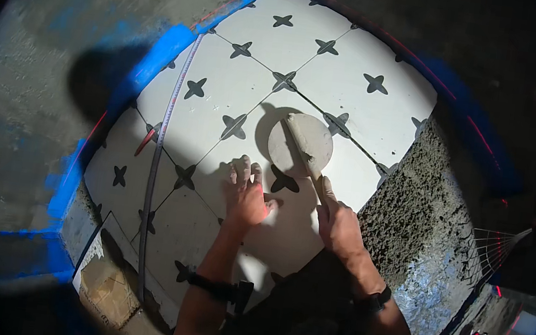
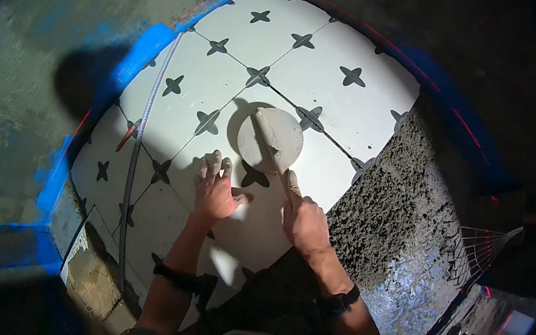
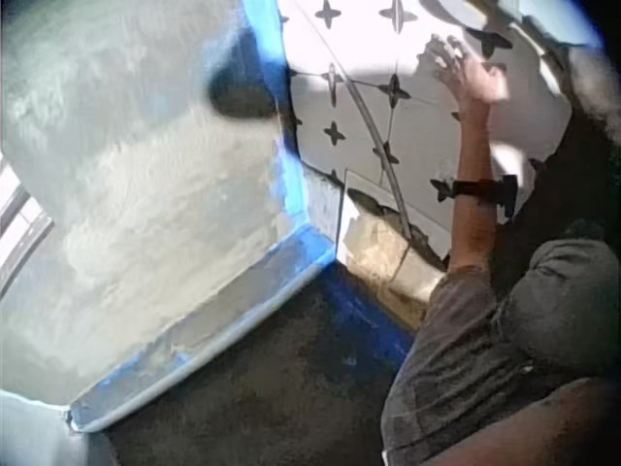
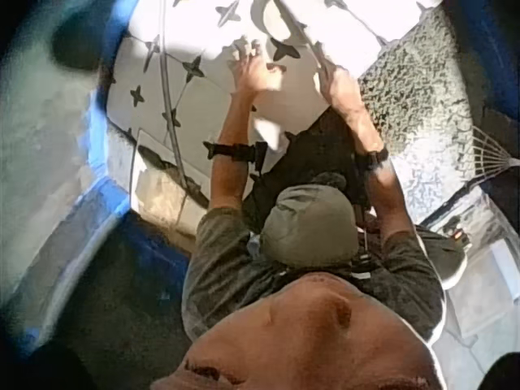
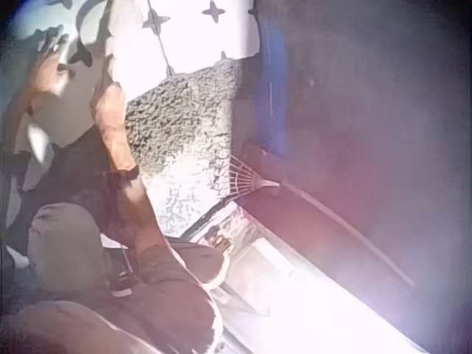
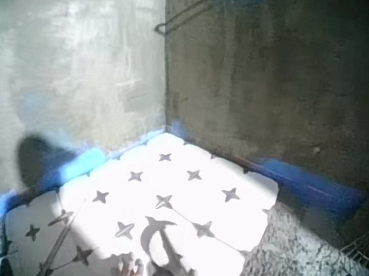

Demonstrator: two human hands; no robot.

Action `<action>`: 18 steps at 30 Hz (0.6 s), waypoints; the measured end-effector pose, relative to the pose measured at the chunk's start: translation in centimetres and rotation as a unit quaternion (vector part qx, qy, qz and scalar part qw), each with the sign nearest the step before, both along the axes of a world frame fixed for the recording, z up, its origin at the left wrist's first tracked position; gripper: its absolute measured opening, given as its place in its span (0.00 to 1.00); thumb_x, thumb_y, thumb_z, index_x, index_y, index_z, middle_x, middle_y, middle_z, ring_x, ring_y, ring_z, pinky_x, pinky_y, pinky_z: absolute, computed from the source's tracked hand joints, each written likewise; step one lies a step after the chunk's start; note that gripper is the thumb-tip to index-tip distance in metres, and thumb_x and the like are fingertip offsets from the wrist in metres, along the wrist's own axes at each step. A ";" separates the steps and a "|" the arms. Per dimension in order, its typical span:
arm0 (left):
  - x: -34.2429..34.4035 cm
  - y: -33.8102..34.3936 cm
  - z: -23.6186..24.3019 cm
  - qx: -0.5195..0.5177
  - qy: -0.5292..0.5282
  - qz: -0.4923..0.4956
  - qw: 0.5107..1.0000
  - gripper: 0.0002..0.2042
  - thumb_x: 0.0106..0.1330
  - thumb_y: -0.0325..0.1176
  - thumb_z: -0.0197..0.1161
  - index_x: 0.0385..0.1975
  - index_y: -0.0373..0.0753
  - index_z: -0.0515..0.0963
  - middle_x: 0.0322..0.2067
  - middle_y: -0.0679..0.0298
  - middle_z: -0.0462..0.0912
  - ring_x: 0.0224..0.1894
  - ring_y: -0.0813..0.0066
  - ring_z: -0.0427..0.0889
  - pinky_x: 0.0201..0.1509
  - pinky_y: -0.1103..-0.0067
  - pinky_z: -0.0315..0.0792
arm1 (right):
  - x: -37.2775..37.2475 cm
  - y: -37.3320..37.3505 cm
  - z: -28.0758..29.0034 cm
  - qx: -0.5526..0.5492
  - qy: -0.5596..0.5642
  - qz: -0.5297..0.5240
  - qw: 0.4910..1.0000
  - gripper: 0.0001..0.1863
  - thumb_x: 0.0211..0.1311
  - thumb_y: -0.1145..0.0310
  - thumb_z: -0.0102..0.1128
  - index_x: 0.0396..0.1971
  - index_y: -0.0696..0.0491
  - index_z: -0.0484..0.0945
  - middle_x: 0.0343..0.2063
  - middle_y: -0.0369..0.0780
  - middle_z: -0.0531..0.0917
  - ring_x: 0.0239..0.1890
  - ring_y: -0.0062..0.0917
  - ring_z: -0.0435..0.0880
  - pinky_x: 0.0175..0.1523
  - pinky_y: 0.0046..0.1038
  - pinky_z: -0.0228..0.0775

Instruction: Applying tiles to a wet mortar bed using a laser level and measuring tape for alignment.

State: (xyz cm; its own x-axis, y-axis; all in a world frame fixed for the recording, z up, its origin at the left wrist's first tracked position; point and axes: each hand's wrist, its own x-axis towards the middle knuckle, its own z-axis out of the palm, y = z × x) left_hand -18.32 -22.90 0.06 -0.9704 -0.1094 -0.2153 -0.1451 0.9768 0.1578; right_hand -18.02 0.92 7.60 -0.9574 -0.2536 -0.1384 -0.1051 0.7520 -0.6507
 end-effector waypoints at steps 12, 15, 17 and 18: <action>9.6 -9.9 -2.2 0.006 0.070 0.032 0.997 0.51 0.69 0.63 0.63 0.76 0.24 0.55 0.80 0.41 0.50 0.83 0.46 0.46 0.85 0.58 0.46 | 0.0 0.7 -0.7 -0.080 0.013 0.036 0.996 0.30 0.70 0.75 0.55 0.71 0.66 0.67 0.52 0.65 0.83 0.53 0.52 0.88 0.58 0.40 0.78; 11.0 -10.4 -1.5 0.045 0.069 0.020 0.996 0.48 0.72 0.59 0.61 0.77 0.24 0.53 0.81 0.43 0.47 0.83 0.47 0.45 0.86 0.60 0.44 | 0.8 1.1 -1.6 -0.076 0.039 0.037 0.996 0.31 0.70 0.75 0.55 0.71 0.67 0.67 0.52 0.65 0.83 0.55 0.51 0.88 0.58 0.40 0.78; 11.2 -10.4 -1.4 0.037 0.056 0.031 0.997 0.48 0.73 0.58 0.61 0.78 0.24 0.51 0.81 0.43 0.46 0.84 0.47 0.44 0.86 0.60 0.44 | 1.0 1.5 -1.8 -0.088 0.101 0.073 0.988 0.31 0.68 0.78 0.57 0.71 0.67 0.67 0.53 0.66 0.82 0.54 0.55 0.87 0.58 0.42 0.79; 11.4 -10.2 -1.6 0.048 0.072 0.026 0.996 0.48 0.73 0.57 0.60 0.78 0.24 0.50 0.81 0.43 0.46 0.84 0.47 0.44 0.86 0.60 0.43 | 1.1 1.9 -1.5 -0.085 0.129 0.078 0.985 0.31 0.67 0.79 0.57 0.71 0.67 0.67 0.54 0.66 0.82 0.53 0.56 0.87 0.58 0.43 0.79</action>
